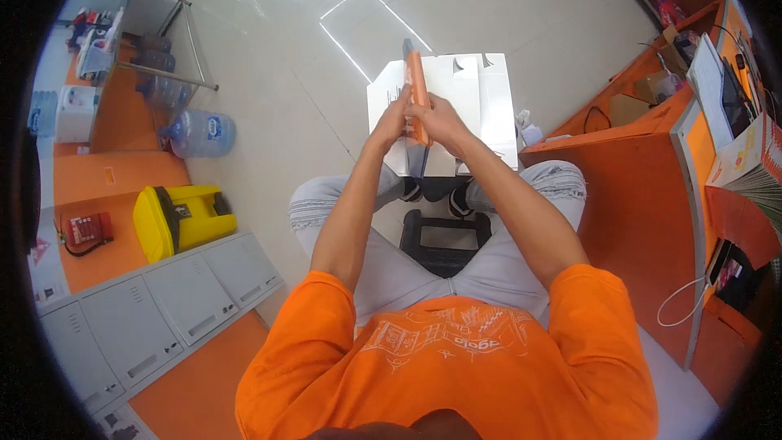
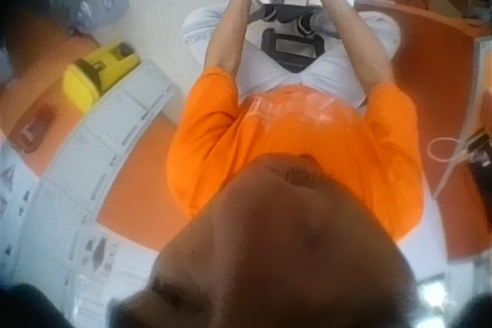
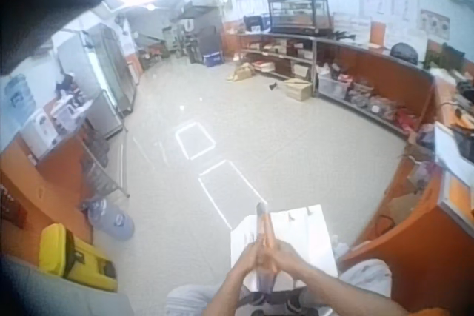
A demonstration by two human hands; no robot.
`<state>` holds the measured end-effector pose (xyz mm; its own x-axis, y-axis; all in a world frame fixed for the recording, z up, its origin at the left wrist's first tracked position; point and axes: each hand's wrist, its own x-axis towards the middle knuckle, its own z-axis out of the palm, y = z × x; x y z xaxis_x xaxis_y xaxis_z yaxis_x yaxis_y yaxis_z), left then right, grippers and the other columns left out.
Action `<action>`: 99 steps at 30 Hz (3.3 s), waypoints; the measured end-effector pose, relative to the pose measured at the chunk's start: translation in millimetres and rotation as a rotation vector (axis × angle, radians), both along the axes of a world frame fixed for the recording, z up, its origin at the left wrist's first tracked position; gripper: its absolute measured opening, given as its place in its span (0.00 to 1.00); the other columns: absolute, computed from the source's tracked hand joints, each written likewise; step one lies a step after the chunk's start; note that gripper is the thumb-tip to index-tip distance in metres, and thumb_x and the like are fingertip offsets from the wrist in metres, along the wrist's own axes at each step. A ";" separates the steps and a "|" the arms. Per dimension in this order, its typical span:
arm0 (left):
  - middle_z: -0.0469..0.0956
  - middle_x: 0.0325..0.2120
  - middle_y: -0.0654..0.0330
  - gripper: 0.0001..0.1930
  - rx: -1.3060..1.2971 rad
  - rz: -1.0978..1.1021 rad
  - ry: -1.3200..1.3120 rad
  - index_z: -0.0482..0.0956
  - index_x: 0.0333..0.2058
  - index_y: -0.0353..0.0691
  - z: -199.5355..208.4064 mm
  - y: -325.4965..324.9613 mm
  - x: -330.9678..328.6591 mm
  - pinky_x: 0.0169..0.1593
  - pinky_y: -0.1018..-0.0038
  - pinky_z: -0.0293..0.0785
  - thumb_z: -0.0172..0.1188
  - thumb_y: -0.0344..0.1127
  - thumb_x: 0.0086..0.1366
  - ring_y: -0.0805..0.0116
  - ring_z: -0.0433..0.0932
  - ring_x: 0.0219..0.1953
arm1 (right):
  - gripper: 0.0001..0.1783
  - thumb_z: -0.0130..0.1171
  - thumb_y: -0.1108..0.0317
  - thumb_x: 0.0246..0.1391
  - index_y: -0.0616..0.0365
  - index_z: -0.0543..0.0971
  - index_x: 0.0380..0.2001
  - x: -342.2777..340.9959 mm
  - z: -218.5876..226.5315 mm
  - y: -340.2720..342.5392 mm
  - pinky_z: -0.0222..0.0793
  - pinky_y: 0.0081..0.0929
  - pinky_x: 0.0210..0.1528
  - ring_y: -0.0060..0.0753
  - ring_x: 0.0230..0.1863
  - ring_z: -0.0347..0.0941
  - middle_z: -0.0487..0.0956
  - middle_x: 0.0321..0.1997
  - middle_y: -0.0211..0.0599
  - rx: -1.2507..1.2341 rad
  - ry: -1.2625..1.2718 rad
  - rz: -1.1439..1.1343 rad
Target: The person folds paper food containers by hand, moves a stack of folded boxes to a desk, and folds flat cardboard food boxes into assembled boxes.
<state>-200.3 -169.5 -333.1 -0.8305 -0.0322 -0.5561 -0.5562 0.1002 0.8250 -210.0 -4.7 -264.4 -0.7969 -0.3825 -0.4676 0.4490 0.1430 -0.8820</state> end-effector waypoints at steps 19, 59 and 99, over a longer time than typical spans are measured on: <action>0.78 0.49 0.34 0.60 -0.437 0.084 0.087 0.68 0.54 0.16 9.9 5.2 -8.2 0.50 0.58 0.80 0.72 0.76 0.46 0.44 0.83 0.49 | 0.24 0.63 0.73 0.60 0.67 0.71 0.58 9.8 -78.3 14.9 0.82 0.32 0.52 0.37 0.50 0.82 0.80 0.52 0.42 -0.502 -0.504 -0.095; 0.79 0.55 0.43 0.27 -0.213 -0.044 0.110 0.68 0.62 0.21 41.9 -73.2 39.0 0.52 0.68 0.78 0.55 0.38 0.74 0.61 0.81 0.51 | 0.29 0.67 0.57 0.54 0.71 0.79 0.50 34.9 -97.5 94.2 0.65 0.48 0.66 0.61 0.60 0.69 0.74 0.56 0.58 0.770 0.403 -0.179; 0.84 0.35 0.46 0.16 -1.082 -0.496 0.786 0.79 0.46 0.39 348.9 50.5 61.2 0.41 0.56 0.75 0.63 0.45 0.70 0.41 0.82 0.41 | 0.12 0.54 0.67 0.70 0.60 0.79 0.49 -8.4 194.9 135.7 0.75 0.22 0.32 0.24 0.32 0.77 0.80 0.34 0.34 -0.533 0.082 -0.143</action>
